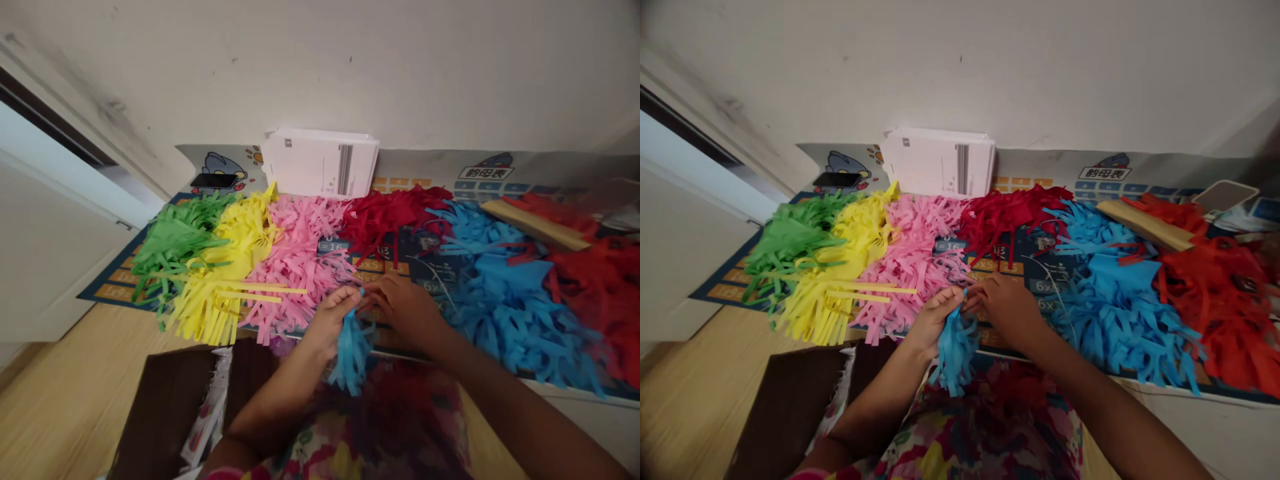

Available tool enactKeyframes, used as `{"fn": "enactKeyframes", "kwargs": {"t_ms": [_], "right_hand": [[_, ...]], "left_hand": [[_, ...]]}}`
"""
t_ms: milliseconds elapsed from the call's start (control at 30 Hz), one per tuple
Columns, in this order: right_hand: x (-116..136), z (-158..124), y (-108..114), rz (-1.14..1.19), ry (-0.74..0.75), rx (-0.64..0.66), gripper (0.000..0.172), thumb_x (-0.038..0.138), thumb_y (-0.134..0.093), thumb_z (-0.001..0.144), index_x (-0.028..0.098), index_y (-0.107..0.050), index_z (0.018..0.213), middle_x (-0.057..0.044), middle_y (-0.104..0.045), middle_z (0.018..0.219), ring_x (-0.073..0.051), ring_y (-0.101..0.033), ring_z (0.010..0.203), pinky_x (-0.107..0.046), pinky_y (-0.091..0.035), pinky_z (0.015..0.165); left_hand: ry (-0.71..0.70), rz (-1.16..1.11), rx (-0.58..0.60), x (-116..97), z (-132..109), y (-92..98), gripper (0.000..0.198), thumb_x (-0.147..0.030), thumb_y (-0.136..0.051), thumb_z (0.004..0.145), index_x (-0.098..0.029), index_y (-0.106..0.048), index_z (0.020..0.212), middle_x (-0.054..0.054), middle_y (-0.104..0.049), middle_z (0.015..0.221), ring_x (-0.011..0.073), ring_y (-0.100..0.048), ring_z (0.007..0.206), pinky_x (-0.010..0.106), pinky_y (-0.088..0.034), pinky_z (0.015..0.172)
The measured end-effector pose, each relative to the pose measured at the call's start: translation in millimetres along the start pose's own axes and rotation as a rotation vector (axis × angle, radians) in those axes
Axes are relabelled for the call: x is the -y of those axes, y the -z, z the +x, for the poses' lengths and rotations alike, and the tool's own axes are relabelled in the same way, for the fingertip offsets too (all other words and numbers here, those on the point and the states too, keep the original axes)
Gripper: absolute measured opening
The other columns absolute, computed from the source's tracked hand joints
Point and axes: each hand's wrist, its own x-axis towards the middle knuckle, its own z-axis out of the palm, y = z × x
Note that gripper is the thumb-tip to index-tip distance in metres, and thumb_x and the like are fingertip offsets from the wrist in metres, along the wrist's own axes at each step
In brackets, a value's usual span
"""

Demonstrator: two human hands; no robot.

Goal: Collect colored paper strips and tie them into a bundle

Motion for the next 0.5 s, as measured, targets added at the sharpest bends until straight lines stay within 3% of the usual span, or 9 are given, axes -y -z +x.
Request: {"fn": "enactKeyframes", "kwargs": {"t_ms": [67,167,300,500], "right_hand": [[-4,-9,-6,0.061,0.060,-0.116,0.020,0.020,-0.051,0.097,0.018,-0.070,0.103,-0.009,-0.069,0.097,-0.021,-0.065,0.091,-0.032,-0.050,0.080],[-14,-17,-7,0.090,0.235,-0.230,0.023,0.019,-0.050,0.097,0.018,-0.070,0.108,-0.010,-0.070,0.099,-0.022,-0.065,0.091,-0.035,-0.051,0.079],[-23,-23,6,0.010,0.493,-0.193,0.026,0.016,-0.045,0.098,0.017,-0.068,0.111,-0.010,-0.071,0.101,-0.022,-0.065,0.090,-0.036,-0.051,0.080],[-32,-28,9,-0.016,0.487,-0.145,0.027,0.017,-0.043,0.099,0.015,-0.069,0.107,-0.011,-0.070,0.093,-0.021,-0.063,0.082,-0.034,-0.052,0.073]], "left_hand": [[0.013,0.011,-0.004,1,1,-1.7,0.039,-0.036,-0.090,0.060,-0.013,-0.060,0.069,-0.004,-0.058,0.058,0.0048,-0.052,0.049,0.014,-0.041,0.049],[0.081,-0.030,0.013,0,4,-2.0,0.035,-0.031,-0.090,0.060,-0.013,-0.063,0.073,-0.003,-0.062,0.061,0.0078,-0.057,0.052,0.016,-0.045,0.050],[0.195,-0.099,0.048,-2,9,0.2,0.028,-0.020,-0.087,0.062,-0.011,-0.067,0.079,0.003,-0.068,0.068,0.0150,-0.067,0.061,0.022,-0.052,0.057],[0.230,-0.067,0.052,4,11,1.4,0.022,-0.019,-0.083,0.068,-0.010,-0.066,0.078,0.005,-0.069,0.067,0.0151,-0.066,0.057,0.025,-0.053,0.058]]}}
